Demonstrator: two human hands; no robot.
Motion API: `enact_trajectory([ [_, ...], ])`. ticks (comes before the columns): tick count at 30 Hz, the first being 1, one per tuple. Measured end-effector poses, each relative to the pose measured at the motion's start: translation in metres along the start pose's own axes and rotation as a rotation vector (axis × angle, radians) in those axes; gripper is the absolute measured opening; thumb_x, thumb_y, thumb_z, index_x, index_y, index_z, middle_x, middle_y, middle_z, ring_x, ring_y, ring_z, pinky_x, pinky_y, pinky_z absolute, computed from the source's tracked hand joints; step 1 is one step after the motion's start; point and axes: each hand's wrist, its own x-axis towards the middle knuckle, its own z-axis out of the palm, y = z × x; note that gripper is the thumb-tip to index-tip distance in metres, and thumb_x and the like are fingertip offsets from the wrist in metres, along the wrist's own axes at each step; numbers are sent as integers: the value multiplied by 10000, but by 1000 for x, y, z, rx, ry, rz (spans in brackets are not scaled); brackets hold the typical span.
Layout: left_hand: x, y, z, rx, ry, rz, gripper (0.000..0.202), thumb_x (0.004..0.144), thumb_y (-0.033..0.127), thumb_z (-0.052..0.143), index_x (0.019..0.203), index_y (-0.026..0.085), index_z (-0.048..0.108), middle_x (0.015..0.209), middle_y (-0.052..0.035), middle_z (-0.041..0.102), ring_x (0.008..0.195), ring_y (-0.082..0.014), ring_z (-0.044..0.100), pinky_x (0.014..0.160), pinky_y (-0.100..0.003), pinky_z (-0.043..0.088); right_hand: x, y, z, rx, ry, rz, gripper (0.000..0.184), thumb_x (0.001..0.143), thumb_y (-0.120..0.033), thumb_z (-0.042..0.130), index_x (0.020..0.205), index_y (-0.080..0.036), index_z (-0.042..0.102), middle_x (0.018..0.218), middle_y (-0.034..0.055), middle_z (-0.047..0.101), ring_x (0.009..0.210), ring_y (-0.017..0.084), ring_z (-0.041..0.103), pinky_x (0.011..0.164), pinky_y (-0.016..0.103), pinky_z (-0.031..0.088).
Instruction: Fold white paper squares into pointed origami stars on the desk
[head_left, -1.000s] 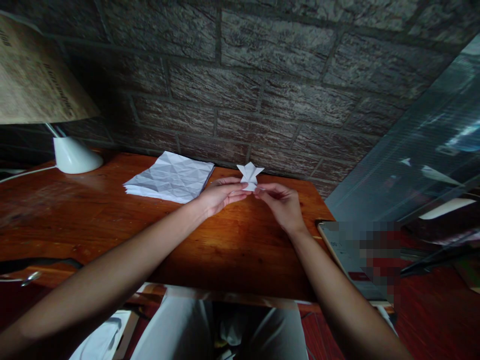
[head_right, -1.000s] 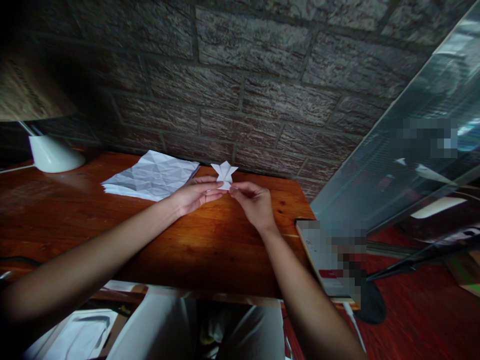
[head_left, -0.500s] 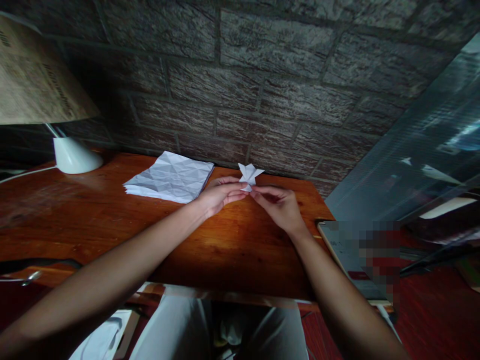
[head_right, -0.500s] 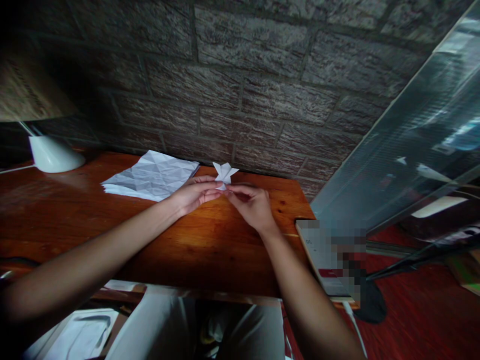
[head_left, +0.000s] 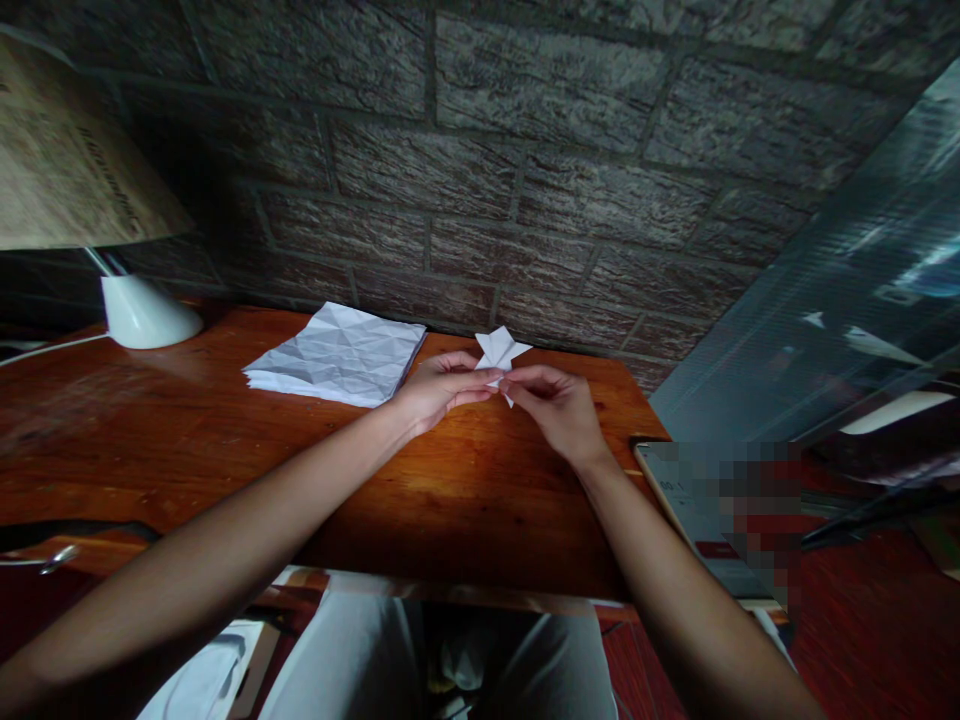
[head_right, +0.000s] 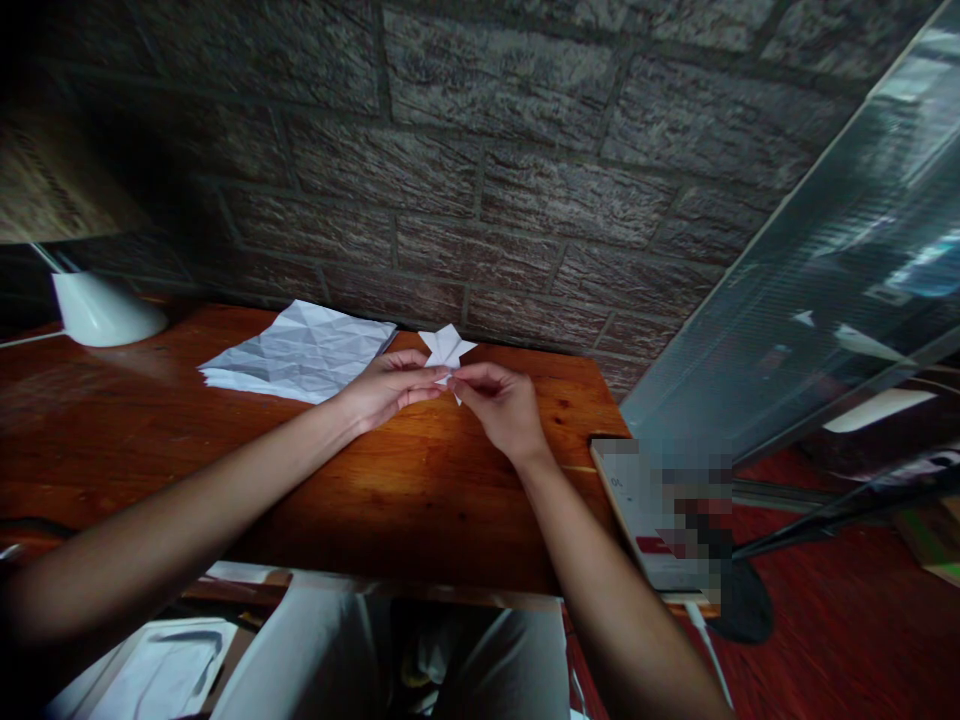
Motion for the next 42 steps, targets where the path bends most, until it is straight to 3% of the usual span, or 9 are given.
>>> enact_trajectory([
  [6, 1, 1, -3, 76, -26, 34, 396, 563, 241, 1014, 770, 135, 694, 828, -42, 796, 775, -151, 761, 840, -305, 604, 1, 1, 2, 22, 44, 29, 434, 642, -493, 950, 821, -233, 652, 789, 4, 756, 681, 167, 677, 715, 325, 552],
  [11, 2, 0, -2, 87, -28, 74, 415, 577, 229, 1005, 892, 139, 751, 878, -51, 813, 780, -154, 757, 842, -311, 594, 0, 1, 2, 89, 10, 124, 471, 663, -460, 942, 986, -217, 700, 764, -2, 774, 687, 160, 692, 743, 317, 550],
  [16, 2, -3, -2, 128, -51, 91, 351, 610, 286, 990, 859, 134, 794, 893, -72, 817, 776, -155, 743, 836, -303, 576, 1, 2, 1, 129, -34, 143, 469, 653, -474, 946, 968, -200, 734, 755, 1, 784, 665, 149, 687, 723, 307, 544],
  [22, 3, -4, -5, 89, -88, 9, 353, 588, 249, 999, 873, 134, 824, 899, -76, 818, 788, -134, 730, 847, -270, 567, 1, -1, -1, 84, -20, 99, 578, 626, -482, 967, 1054, -202, 698, 681, -19, 761, 585, 153, 669, 655, 309, 543],
  [34, 2, -2, -2, 26, -7, -8, 281, 580, 157, 987, 795, 130, 807, 840, -55, 809, 752, -121, 727, 823, -257, 575, 4, 3, -3, 82, -72, 122, 516, 634, -492, 953, 998, -207, 726, 732, -10, 781, 671, 151, 691, 721, 305, 545],
  [42, 4, -1, -5, -22, -56, -107, 213, 720, 141, 926, 902, 123, 817, 953, -107, 832, 835, -171, 785, 929, -307, 613, 5, 1, -6, 156, 1, 161, 527, 596, -453, 967, 1002, -202, 746, 663, -31, 730, 612, 129, 611, 670, 293, 488],
])
